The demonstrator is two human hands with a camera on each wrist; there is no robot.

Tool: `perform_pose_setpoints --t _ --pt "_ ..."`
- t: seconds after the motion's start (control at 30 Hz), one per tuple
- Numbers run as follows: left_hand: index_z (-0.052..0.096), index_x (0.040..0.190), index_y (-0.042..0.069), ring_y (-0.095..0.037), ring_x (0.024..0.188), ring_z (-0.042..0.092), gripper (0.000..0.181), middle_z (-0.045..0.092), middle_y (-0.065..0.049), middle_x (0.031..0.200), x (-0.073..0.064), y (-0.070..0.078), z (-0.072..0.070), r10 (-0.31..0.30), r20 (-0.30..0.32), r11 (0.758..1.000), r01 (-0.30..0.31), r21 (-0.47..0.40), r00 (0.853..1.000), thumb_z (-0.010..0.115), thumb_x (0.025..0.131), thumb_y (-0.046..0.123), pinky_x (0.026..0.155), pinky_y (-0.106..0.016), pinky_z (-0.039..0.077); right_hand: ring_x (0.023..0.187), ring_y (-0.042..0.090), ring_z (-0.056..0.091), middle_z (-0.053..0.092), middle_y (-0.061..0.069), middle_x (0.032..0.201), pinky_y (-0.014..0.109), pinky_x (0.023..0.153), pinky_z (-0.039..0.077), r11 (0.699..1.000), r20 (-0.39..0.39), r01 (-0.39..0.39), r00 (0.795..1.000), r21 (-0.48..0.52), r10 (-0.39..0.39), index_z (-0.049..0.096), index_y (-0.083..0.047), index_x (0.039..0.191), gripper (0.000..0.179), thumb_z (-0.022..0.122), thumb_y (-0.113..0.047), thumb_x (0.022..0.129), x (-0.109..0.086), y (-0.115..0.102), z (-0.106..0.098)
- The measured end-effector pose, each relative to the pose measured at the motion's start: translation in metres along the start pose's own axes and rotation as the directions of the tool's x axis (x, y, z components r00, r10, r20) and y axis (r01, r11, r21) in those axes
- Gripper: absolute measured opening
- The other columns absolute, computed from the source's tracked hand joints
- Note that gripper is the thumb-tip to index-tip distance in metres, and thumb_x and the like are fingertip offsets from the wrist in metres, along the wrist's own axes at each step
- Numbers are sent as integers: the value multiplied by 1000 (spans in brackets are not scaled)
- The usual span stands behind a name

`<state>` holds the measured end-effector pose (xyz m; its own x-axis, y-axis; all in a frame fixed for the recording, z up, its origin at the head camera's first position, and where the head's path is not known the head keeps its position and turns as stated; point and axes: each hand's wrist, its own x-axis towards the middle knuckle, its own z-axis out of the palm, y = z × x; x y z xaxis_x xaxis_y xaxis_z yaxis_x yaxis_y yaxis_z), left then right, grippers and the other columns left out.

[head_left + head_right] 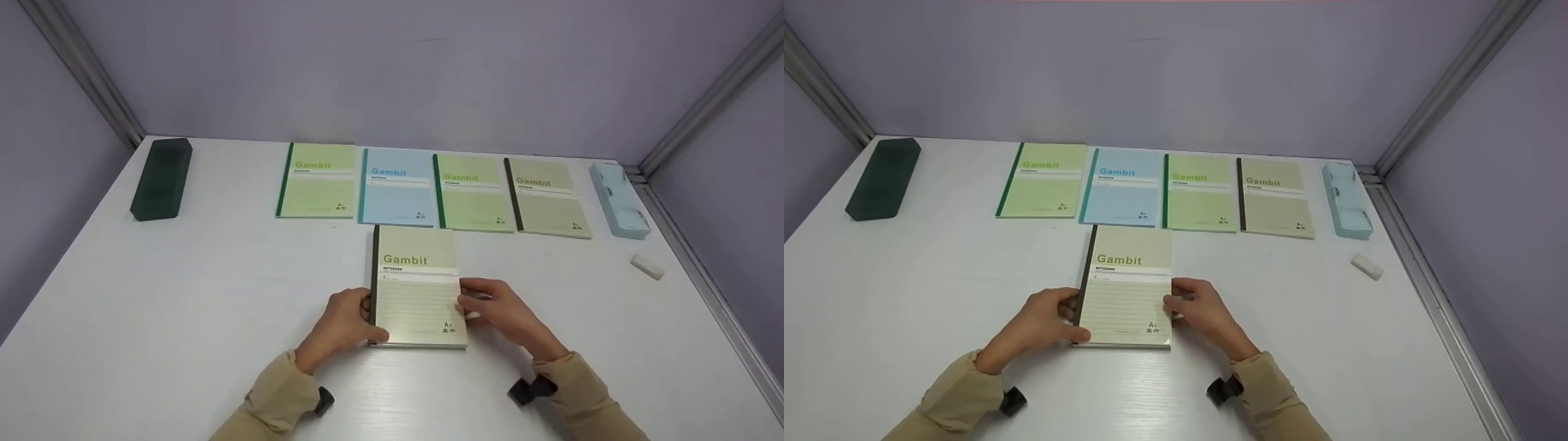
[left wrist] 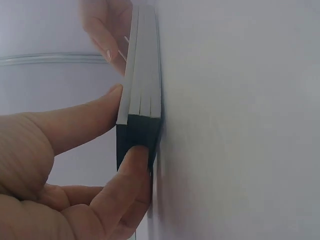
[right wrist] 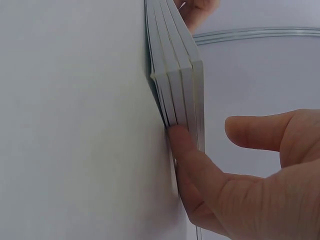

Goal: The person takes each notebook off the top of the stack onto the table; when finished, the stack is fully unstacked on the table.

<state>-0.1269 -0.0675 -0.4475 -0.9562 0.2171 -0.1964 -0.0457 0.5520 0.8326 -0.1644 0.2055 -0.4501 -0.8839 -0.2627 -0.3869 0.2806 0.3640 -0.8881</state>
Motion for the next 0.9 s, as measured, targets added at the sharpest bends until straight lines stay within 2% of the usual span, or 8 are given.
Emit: perform_pose_setpoints --t 0.27,0.4,0.57,0.67,0.73,0.9 --pt "59 98 -5 -14 69 59 38 65 -5 77 -2 0 -7 -86 19 995 87 -42 996 81 69 5 63 -28 46 98 24 59 53 20 127 37 83 53 1000 29 30 999 7 -31 42 7 139 49 57 -9 95 0 0 -1" --pt "59 97 -3 -14 68 55 33 62 -5 77 0 0 -10 -104 48 993 107 -55 993 78 71 4 62 -27 44 98 23 58 52 20 126 37 83 53 1000 29 22 999 19 -22 40 7 140 49 55 -9 96 -1 -2 -2" --pt "59 103 -4 -16 70 50 36 56 -6 79 3 -1 -15 -129 69 988 134 -75 989 76 71 0 62 -26 41 98 23 57 51 20 126 38 83 52 1000 25 15 1000 21 -15 39 8 141 50 55 -10 96 -2 -2 -2" --pt "58 105 -5 -16 71 50 39 56 -7 82 3 -1 -19 -138 92 981 149 -128 986 73 69 -5 62 -26 42 99 24 57 50 20 127 38 84 52 1000 32 18 999 16 -19 39 8 140 50 54 -10 97 -2 -2 -2" --pt "57 106 -6 -16 70 53 39 59 -9 84 3 -3 -23 -135 126 968 158 -194 983 70 69 -7 62 -27 46 99 23 57 50 20 129 38 84 52 1000 35 16 999 13 -16 39 7 140 49 54 -11 97 -1 -2 -2" --pt "56 109 -6 -17 68 62 41 65 -13 86 5 -9 -32 -83 211 926 153 -345 974 69 70 -6 66 -32 53 98 23 58 52 18 130 37 83 52 1000 21 0 1000 7 -1 41 6 140 47 53 -10 97 1 -1 -2"
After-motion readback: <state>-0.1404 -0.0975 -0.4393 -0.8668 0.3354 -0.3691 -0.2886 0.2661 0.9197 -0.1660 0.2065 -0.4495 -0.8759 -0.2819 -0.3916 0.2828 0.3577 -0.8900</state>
